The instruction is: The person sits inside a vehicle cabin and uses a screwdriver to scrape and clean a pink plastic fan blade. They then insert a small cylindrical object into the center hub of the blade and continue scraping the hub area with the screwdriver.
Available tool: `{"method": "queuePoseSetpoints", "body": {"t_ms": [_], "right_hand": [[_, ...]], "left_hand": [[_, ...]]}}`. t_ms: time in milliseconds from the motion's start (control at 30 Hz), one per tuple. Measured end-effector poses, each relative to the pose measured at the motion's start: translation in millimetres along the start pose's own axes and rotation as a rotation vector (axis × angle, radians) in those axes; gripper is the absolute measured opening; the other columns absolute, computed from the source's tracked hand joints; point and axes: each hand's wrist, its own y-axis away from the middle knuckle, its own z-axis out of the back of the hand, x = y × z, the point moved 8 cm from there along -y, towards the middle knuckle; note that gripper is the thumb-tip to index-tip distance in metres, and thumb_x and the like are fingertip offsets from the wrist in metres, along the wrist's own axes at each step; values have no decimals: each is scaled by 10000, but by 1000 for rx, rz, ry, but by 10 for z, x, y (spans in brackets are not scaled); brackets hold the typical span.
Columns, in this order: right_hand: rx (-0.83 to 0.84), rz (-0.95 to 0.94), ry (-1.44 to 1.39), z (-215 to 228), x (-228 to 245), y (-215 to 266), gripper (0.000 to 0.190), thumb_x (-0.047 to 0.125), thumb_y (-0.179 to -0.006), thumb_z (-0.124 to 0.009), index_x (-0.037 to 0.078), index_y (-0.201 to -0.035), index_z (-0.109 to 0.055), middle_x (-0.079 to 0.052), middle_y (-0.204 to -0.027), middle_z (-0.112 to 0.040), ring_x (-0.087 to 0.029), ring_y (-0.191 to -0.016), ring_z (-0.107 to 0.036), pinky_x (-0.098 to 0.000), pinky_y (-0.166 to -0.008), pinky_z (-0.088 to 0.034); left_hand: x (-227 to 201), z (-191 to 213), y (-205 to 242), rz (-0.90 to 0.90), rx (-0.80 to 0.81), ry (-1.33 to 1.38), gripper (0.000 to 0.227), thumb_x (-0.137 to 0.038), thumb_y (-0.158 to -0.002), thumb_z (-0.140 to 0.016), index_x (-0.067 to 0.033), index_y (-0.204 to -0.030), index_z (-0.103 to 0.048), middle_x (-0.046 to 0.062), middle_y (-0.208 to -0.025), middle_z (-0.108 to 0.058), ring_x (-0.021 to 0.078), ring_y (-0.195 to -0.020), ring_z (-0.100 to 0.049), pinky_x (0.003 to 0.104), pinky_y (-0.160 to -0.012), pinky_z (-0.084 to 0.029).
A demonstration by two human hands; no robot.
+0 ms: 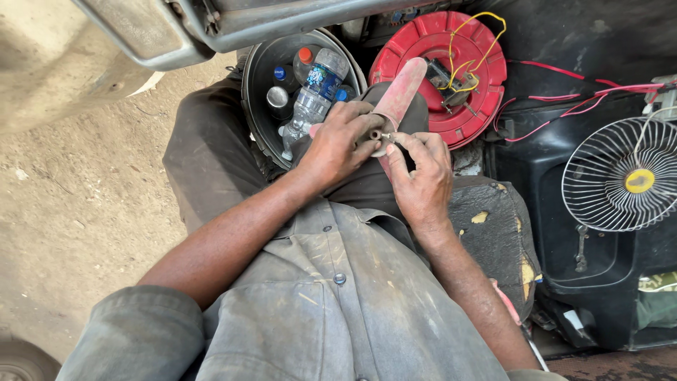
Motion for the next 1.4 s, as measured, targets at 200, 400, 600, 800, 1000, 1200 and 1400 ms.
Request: {"method": "queuePoseSetpoints", "body": {"t_ms": [200,400,600,800,1000,1200,1400], "right_hand": [[-23,13,-23,24,39,-5,196,165,-970,-768,64,-1135,-740,-108,-1047,-625,-307,-1005,-607,-438,-898,-489],[-42,-9,-64,57,32,-9,204,180,-968,-773,80,-1144,-750,-93,-1025,-620,-296,-987,-608,-434,-882,-492],[-55,-13,-64,48,-6,2,201,177,-971,-764,84,-1150,-755,-89,-1027,-628,-285,-992,-603,-428,-892,-478],[-56,-14,-67,33,-24,23,186,178,-966,-763,97,-1133,-753,-63,-1033,-664,-279,-1015,-606,-426,-916,-469],[-36,18,-87,52,-26,-6,186,178,-971,-756,108,-1143,-756,-53,-1036,-666,-273,-1008,-603,-421,-908,-466],[-9,24,-67,32,-53,-19,189,195,-983,-756,119,-1156,-767,-33,-995,-650,-252,-962,-599,-410,-876,-454],[-30,58,-46,36,-38,-22,197,199,-970,-748,123,-1150,-771,-42,-1000,-643,-261,-959,-596,-419,-865,-448]], "left_hand": [[4,1,0,-26,14,-48,355,-122,-829,-826,-128,-1171,-729,108,-1260,-618,332,-1176,-562,448,-1015,-473],[17,-44,-22,13,-28,-64,276,-143,-844,-832,-131,-1107,-751,103,-1253,-629,326,-1159,-566,444,-1011,-480],[-46,-61,-24,-6,-46,-100,241,-140,-859,-827,-101,-1083,-745,120,-1264,-631,329,-1147,-573,439,-991,-491],[-51,-59,-29,24,-59,-107,203,-143,-862,-829,-107,-1040,-738,109,-1259,-651,314,-1153,-599,434,-993,-507],[-36,-63,-34,35,-42,-92,234,-133,-856,-830,-103,-1066,-731,115,-1263,-648,322,-1173,-596,438,-1012,-501],[-33,-69,-6,16,-47,-104,303,-123,-849,-840,-105,-1132,-736,117,-1265,-643,330,-1182,-590,442,-1018,-497],[-24,-85,-6,-32,-69,-126,322,-110,-836,-858,-109,-1135,-738,122,-1259,-641,331,-1178,-584,450,-1023,-490]]}}
